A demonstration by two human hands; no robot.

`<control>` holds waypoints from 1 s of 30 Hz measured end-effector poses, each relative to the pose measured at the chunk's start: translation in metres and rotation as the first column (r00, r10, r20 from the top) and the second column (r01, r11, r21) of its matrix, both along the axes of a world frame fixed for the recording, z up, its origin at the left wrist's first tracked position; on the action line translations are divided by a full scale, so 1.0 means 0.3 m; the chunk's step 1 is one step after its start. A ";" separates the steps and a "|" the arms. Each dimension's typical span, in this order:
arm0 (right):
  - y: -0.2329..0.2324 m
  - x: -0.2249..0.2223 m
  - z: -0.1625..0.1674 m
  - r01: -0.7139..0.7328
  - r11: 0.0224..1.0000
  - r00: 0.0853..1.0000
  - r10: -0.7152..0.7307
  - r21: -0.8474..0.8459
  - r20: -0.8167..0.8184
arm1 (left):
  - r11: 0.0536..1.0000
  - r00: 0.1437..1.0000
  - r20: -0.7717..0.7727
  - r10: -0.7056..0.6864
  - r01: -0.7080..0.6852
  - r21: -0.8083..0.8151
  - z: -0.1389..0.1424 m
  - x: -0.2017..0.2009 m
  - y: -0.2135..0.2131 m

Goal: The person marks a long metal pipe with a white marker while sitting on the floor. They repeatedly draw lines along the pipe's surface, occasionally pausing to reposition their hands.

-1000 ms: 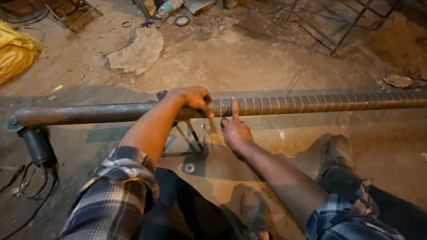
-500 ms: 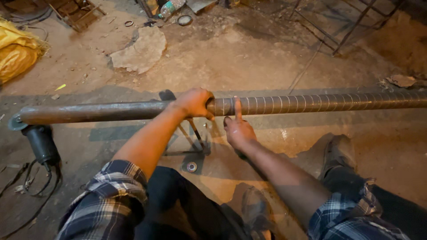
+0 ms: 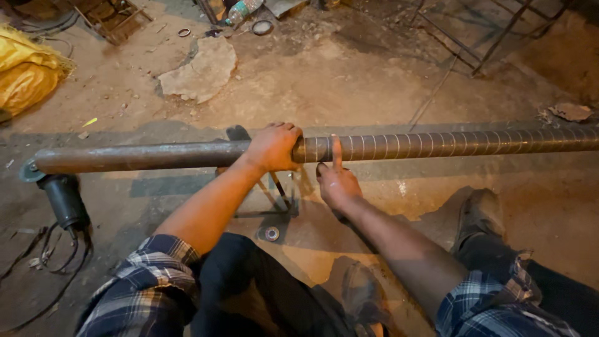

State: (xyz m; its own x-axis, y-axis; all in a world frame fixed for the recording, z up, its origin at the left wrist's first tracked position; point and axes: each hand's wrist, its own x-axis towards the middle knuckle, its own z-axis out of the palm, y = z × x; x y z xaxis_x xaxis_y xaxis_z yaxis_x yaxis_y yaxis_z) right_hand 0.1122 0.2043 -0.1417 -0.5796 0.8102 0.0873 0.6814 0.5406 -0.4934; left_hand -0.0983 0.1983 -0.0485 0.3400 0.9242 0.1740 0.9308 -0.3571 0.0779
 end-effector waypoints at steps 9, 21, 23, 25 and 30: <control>0.004 0.004 0.001 0.010 1.000 1.000 -0.010 -0.012 0.007 | 0.978 0.999 0.037 -0.002 0.010 -0.206 -0.001 -0.024 0.044; 0.013 0.005 -0.025 -0.017 0.999 0.999 0.018 0.042 -0.026 | 0.921 0.994 0.064 0.087 -0.056 -0.386 0.003 -0.031 0.082; 0.011 0.005 -0.024 -0.013 0.999 1.000 0.014 0.033 -0.019 | 0.967 0.999 -0.015 0.028 -0.031 -0.254 -0.001 -0.013 0.059; 0.007 0.005 -0.018 -0.009 1.000 1.000 0.009 0.030 -0.021 | 0.999 1.000 0.023 -0.006 0.008 -0.051 -0.010 -0.002 0.024; -0.001 0.002 0.007 0.012 1.000 1.000 -0.012 -0.021 -0.003 | 0.998 0.998 0.060 -0.014 0.011 0.057 -0.019 0.002 -0.002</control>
